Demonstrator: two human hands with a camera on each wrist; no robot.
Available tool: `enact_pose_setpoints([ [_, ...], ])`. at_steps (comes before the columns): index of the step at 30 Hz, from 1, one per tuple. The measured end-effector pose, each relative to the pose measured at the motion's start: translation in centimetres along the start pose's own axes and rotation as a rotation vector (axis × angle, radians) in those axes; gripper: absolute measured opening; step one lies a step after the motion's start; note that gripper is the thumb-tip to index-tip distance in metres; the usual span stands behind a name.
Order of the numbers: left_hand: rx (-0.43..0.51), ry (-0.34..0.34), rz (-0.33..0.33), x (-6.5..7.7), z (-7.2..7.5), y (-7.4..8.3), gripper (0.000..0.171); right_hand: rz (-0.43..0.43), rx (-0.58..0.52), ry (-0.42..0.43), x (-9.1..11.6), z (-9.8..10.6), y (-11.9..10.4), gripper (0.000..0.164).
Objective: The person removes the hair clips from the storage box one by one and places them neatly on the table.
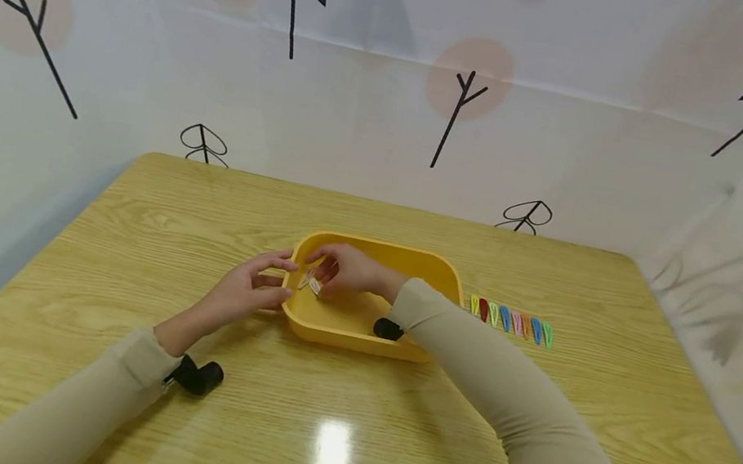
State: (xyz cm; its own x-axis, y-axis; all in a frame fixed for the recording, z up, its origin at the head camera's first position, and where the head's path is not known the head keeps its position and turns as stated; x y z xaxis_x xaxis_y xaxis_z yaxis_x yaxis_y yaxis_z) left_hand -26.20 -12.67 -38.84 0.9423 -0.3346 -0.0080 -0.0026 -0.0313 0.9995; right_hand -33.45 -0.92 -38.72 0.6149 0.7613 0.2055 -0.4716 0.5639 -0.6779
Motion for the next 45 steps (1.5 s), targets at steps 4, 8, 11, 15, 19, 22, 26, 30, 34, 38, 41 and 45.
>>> enact_pose_setpoints([
  [4,-0.004,0.005,0.005,0.0,0.0,0.1,0.044,0.082,0.084,-0.010,-0.1,-0.3,0.1,0.053],
  [8,-0.009,0.005,0.001,0.0,-0.1,0.1,0.045,0.086,0.120,-0.017,0.5,-0.3,-0.4,0.048],
  [11,-0.010,0.003,-0.003,0.0,-0.1,0.0,0.044,0.094,0.168,0.000,0.7,-0.1,-0.2,0.045],
  [15,-0.009,0.004,-0.001,-0.1,-0.1,0.0,0.042,0.109,0.232,0.019,1.2,0.4,-0.2,0.039],
  [19,-0.010,0.004,0.001,0.0,-0.2,0.1,0.042,0.114,0.259,0.032,1.6,0.8,-0.1,0.031],
  [22,-0.013,0.004,0.002,0.0,-0.1,0.1,0.043,0.097,0.281,0.045,1.8,1.1,0.1,0.025],
  [26,-0.014,0.009,0.004,0.0,-0.1,0.1,0.044,0.085,0.307,0.041,2.0,1.3,0.2,0.021],
  [30,-0.012,0.013,0.007,0.0,-0.1,0.2,0.044,0.098,0.321,0.002,2.1,1.2,0.3,0.026],
  [34,-0.012,0.011,0.012,-0.1,-0.2,0.2,0.043,0.090,0.309,-0.012,2.3,1.4,0.5,0.032],
  [38,-0.012,0.003,0.012,-0.1,-0.3,0.2,0.043,0.079,0.266,0.017,2.8,2.0,0.4,0.033],
  [41,-0.008,0.006,0.014,-0.1,-0.2,0.2,0.044,0.076,0.220,0.043,3.3,2.7,-0.1,0.034],
  [45,0.002,0.008,0.011,-0.1,-0.1,0.2,0.045,0.074,0.175,0.081,4.1,3.5,-0.7,0.033],
])
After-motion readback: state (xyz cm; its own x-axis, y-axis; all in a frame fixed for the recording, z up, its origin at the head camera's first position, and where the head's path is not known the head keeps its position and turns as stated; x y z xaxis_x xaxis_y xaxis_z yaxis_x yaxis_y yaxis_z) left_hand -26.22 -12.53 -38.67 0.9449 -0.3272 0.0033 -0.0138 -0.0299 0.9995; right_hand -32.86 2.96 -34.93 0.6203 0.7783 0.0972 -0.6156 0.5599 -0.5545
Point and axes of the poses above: each hand's wrist, its own x-axis away from the middle knuckle, its own z-axis out of the back of the hand, y = z × x, the point moved 8 cm from there along -x, towards the middle knuckle, and after that the axes turned 10 degrees about x, right-handed, at the moved point
